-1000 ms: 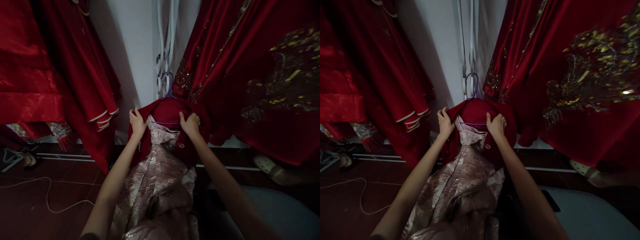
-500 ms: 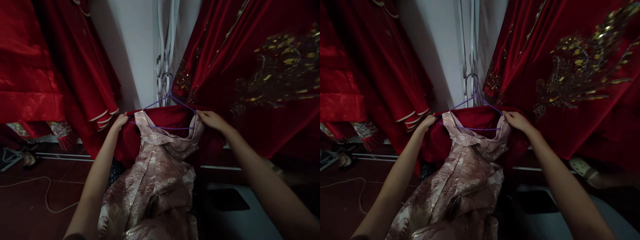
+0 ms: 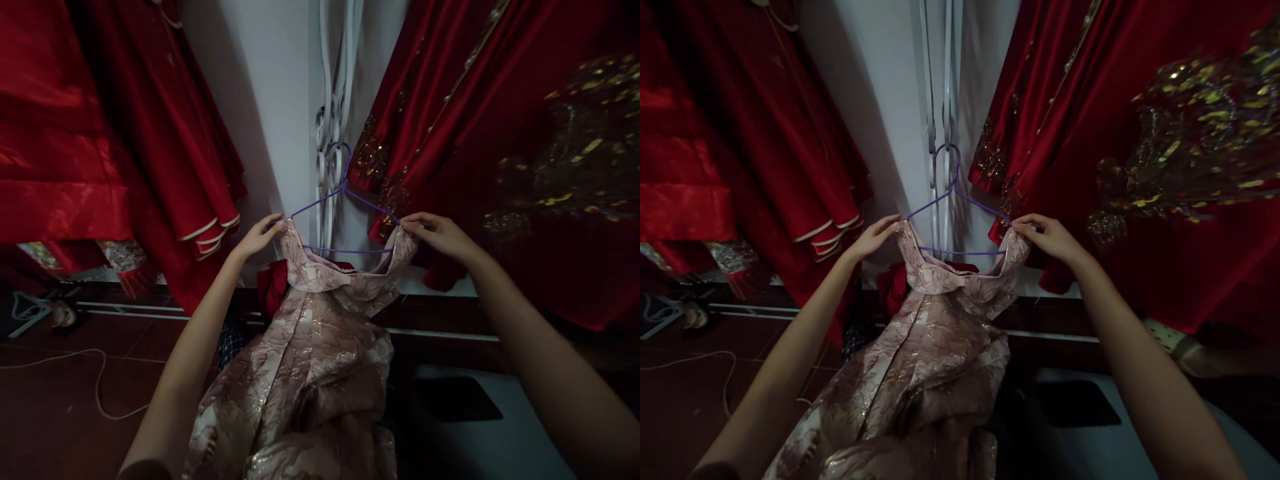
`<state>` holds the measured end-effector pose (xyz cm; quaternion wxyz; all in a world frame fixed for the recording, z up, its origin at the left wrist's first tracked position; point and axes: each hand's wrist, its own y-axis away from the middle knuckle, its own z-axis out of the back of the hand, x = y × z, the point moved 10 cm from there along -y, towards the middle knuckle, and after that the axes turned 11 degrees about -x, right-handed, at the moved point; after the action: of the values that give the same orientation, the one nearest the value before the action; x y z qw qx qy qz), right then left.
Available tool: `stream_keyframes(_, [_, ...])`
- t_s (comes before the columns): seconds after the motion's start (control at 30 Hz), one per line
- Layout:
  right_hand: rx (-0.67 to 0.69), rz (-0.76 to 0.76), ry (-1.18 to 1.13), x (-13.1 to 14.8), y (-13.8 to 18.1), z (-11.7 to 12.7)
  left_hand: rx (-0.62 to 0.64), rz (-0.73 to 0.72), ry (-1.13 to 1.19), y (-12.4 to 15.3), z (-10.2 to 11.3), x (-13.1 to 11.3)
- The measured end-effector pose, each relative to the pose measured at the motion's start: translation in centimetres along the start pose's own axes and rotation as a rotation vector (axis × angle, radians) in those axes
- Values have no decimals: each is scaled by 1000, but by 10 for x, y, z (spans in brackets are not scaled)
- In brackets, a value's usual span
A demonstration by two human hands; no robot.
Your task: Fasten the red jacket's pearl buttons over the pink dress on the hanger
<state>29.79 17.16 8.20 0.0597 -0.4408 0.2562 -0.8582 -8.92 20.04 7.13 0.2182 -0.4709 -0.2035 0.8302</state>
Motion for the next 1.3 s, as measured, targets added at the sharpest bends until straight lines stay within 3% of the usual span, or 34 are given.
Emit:
stream_keyframes(0.13, [-99, 77, -28, 6, 3, 3, 83, -101, -193, -15, -17, -19])
stream_keyframes(0.27, [-254, 79, -133, -1, 3, 11, 63, -132, -195, -11, -11, -21])
stream_keyframes(0.37, [-503, -40, -207, -30, 12, 31, -82, -60, -211, -1, 11, 0])
stream_keyframes(0.43, [-588, -162, -212, -55, 27, 37, -142, 43, -272, 12, 24, 25])
stream_keyframes(0.57, [-520, -365, -151, -90, 65, 27, 24, 225, -361, 44, 17, 64])
stream_keyframes(0.67, [-332, -337, -138, -83, 87, 8, 67, 123, -386, 49, 0, 38])
stream_keyframes(0.77, [-97, -232, -79, -55, 98, -17, -31, -140, -530, 39, -28, -25])
stream_keyframes(0.83, [-39, -148, -49, -33, 97, -27, -107, -332, -635, 36, -58, -67])
stream_keyframes(0.93, [-40, -48, -43, -9, 88, -37, -18, -631, -675, 47, -121, -103])
stream_keyframes(1.0, [-102, -25, -37, -8, 83, -37, 29, -721, -676, 58, -150, -104])
stream_keyframes(1.07, [-263, -32, -20, -16, 80, -25, 42, -721, -671, 69, -163, -96])
stream_keyframes(1.2, [-720, -173, -65, -55, 96, 16, 32, -667, -639, 87, -152, -91])
stream_keyframes(1.3, [-839, -260, -142, -74, 104, 24, 44, -669, -634, 96, -137, -100])
